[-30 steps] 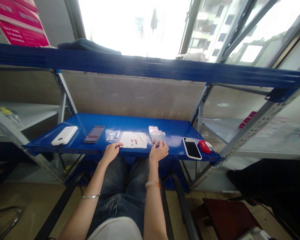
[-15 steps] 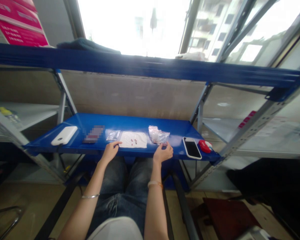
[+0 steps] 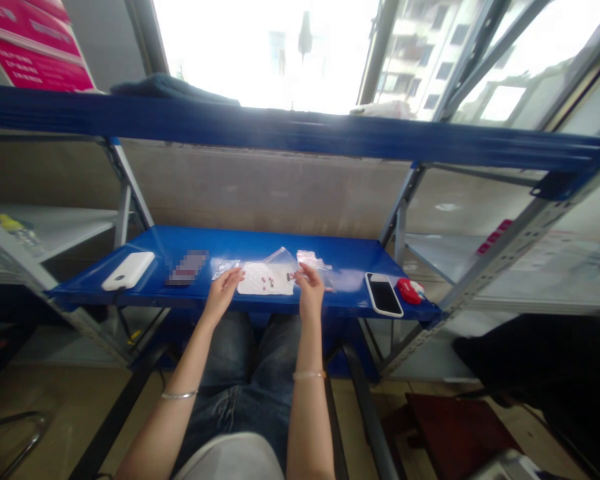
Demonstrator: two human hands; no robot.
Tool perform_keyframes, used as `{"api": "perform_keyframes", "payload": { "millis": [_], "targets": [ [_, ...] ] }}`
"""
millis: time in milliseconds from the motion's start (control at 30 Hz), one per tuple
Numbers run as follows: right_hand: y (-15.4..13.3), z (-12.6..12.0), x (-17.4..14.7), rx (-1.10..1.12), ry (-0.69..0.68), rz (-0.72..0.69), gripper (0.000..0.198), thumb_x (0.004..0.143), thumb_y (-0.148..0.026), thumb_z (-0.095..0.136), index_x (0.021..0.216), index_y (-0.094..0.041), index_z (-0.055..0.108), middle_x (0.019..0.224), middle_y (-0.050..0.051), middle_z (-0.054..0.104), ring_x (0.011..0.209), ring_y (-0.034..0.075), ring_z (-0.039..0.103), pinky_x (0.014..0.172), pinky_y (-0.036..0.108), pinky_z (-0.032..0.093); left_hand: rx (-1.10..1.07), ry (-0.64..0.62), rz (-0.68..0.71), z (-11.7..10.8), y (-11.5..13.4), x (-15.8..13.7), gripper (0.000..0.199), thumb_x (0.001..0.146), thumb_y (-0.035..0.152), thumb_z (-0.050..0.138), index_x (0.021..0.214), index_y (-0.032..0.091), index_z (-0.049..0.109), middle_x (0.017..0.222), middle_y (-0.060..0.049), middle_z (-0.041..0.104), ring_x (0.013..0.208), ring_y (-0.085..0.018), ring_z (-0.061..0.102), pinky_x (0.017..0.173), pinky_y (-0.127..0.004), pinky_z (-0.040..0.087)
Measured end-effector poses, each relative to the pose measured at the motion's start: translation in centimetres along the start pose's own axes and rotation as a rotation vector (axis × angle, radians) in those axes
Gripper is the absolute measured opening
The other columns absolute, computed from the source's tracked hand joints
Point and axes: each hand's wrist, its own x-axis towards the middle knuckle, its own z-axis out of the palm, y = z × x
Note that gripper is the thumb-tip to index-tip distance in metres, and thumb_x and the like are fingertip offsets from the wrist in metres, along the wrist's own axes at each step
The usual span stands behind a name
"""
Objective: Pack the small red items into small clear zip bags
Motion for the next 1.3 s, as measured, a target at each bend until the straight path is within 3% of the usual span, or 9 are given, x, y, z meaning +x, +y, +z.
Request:
{"api": "perform_keyframes", "payload": {
  "millis": [200,367,467,533,633,767,933,1100,1300],
  "targets": [
    [-0.8,3.2,-2.6,0.013,-0.416,0.119,0.026,0.062,-0.024,0.066,0.087,-0.02,0.067,0.072,-0.002,0.062,0.067,0.013,0.06,0.071,0.03,0.047,-0.242,0.019,-0.088,-0.4,1.3,-0.2,0.051,0.066,0.052,0.07,0.097,0.012,0.066,0.099,-0.015,0.071,0.088,-0.025,0.069,0.074,-0.032,0.052],
    [-1.2,4.2,-3.7,-0.174,-0.611,0.155,0.024,0.06,-0.03,0.072,0.081,-0.02,0.068,0.078,0.001,0.067,0.071,0.016,0.061,0.07,0.03,0.047,-0.255,0.081,-0.053,-1.4,2.3,-0.3,0.043,0.06,0.044,0.076,0.086,0.011,0.069,0.085,-0.012,0.074,0.073,-0.023,0.07,0.069,-0.031,0.053],
    [-2.1,4.4,-4.0,-0.361,-0.587,0.038,0.023,0.06,-0.037,0.074,0.074,-0.019,0.069,0.082,0.003,0.068,0.074,0.016,0.059,0.069,0.029,0.044,-0.207,0.064,0.005,-1.8,3.4,-0.7,0.038,0.065,0.042,0.073,0.087,0.012,0.07,0.085,-0.011,0.074,0.074,-0.022,0.07,0.07,-0.032,0.054],
    [-2.9,4.6,-4.3,-0.388,-0.516,-0.006,0.024,0.064,-0.041,0.072,0.065,-0.018,0.067,0.071,0.002,0.066,0.069,0.015,0.057,0.066,0.027,0.042,-0.153,0.031,0.047,-1.9,4.2,-1.0,0.035,0.069,0.042,0.071,0.089,0.012,0.071,0.088,-0.01,0.074,0.077,-0.023,0.07,0.073,-0.032,0.054],
    [-4.0,5.2,-4.9,-0.288,-0.532,0.09,0.036,0.072,-0.05,0.064,0.06,-0.017,0.064,0.055,0.0,0.06,0.055,0.012,0.053,0.054,0.024,0.038,-0.022,-0.095,0.109,-1.9,5.3,-1.6,0.032,0.074,0.04,0.066,0.092,0.014,0.072,0.093,-0.009,0.074,0.086,-0.024,0.069,0.081,-0.033,0.052],
    [-4.8,6.1,-5.6,-0.181,-0.559,0.218,0.042,0.074,-0.057,0.059,0.067,-0.016,0.064,0.06,0.002,0.062,0.05,0.01,0.054,0.043,0.02,0.033,0.107,-0.221,0.183,-1.5,6.3,-2.3,0.028,0.078,0.037,0.063,0.095,0.017,0.073,0.1,-0.007,0.073,0.098,-0.025,0.066,0.088,-0.034,0.05],
    [-4.9,6.3,-5.7,-0.098,-0.573,0.295,0.036,0.074,-0.052,0.059,0.07,-0.016,0.064,0.072,0.005,0.067,0.051,0.011,0.059,0.041,0.018,0.035,0.142,-0.282,0.185,-1.4,7.0,-2.8,0.03,0.078,0.035,0.062,0.101,0.018,0.071,0.107,-0.007,0.07,0.106,-0.026,0.062,0.095,-0.037,0.047],
    [-5.3,6.0,-5.7,-0.051,-0.618,0.345,0.028,0.073,-0.043,0.06,0.074,-0.016,0.065,0.071,0.005,0.068,0.057,0.013,0.062,0.041,0.018,0.037,0.137,-0.317,0.156,-1.6,7.7,-3.1,0.035,0.075,0.036,0.066,0.105,0.019,0.07,0.111,-0.007,0.069,0.108,-0.026,0.061,0.097,-0.036,0.046],
    [-5.4,5.7,-5.6,-0.082,-0.637,0.303,0.028,0.069,-0.044,0.066,0.073,-0.016,0.064,0.066,0.002,0.066,0.055,0.013,0.062,0.04,0.017,0.038,0.172,-0.29,0.17,-1.7,8.1,-3.1,0.03,0.074,0.036,0.067,0.097,0.018,0.072,0.105,-0.008,0.071,0.103,-0.026,0.063,0.092,-0.035,0.048]
  ]
}}
